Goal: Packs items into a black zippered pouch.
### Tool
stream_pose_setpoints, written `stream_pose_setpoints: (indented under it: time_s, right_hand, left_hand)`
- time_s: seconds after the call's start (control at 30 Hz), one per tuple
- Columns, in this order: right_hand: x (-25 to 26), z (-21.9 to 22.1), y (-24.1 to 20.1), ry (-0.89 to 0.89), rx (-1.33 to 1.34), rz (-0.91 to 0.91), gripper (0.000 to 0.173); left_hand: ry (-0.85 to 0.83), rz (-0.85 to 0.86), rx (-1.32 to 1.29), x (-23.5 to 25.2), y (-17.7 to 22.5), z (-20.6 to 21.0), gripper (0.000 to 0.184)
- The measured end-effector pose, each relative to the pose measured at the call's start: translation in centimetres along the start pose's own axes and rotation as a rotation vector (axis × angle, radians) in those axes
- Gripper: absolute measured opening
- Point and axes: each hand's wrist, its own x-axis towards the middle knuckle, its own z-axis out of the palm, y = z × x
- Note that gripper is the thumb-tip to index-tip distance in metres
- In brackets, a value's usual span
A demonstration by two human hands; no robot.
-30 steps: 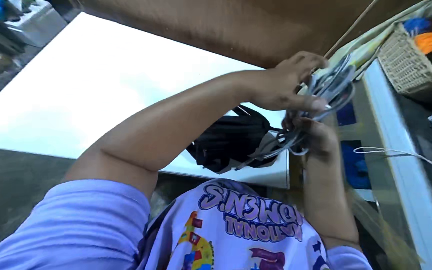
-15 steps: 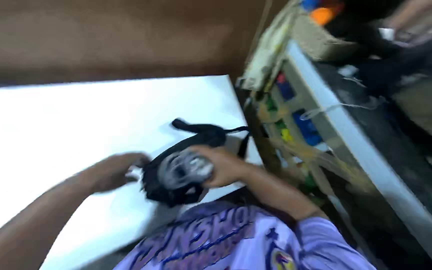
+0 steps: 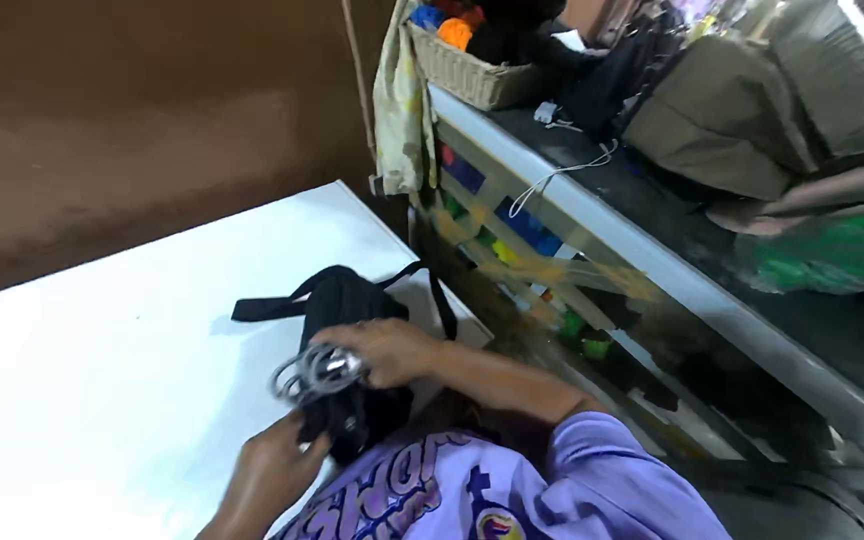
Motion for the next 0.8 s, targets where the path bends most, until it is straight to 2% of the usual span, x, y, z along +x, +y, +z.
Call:
stream_pose_setpoints:
  time_s: [0.1,0.2,0.27,0.37,0.43,0.5,0.6,0.67,0.7,0.8]
  right_hand:
    - [-2.4,-0.6,1.2,0.197,0.041,0.151,0.075]
    - [-5.8,-0.2,1.2,0.433,0.161,0.373,0.080]
    - [-7.7,-0.3,1.7,0.530,0.285,0.552,0.081]
    - [-10.2,0.2,2.9,0.704,0.519,0.637,0.077]
    - [-11.7,0.7,3.3,0.775,0.623,0.693,0.069]
    - [-13.0,1.3,3.4,0.804,0.705,0.752,0.053]
    - [-14.2,2.0,3.4,0.764,0.803,0.759,0.043]
    - [-14.5,2.2,3.4,0.703,0.855,0.762,0.044]
    - [-14.5,2.3,3.4,0.684,0.882,0.776,0.037]
    - [-14.5,2.7,4.1,0.617,1.014,0.807,0.034]
  left_hand:
    - [-0.113,-0.017,0.057,2.1,2.1,0.9,0.022]
    - [-0.307,-0.096,0.069,4.4,3.3,1.8,0.030]
    - [-0.346,-0.006,0.016,5.2,3.1,2.8,0.036]
    - [-0.467,0.175,-0.138,5.7,2.1,2.4,0.034]
    - [-0.392,0.242,-0.163,5.6,1.0,1.5,0.027]
    - [-0.212,0.351,-0.106,5.6,0.0,0.9,0.019]
    - [-0.046,0.694,0.004,5.7,-0.4,1.1,0.016]
    - [-0.061,0.938,0.059,5.6,-0.4,2.0,0.020]
    - [-0.099,1.030,0.098,5.7,-0.5,2.6,0.023]
    - [-0.208,1.147,0.167,7.3,-1.2,4.3,0.026]
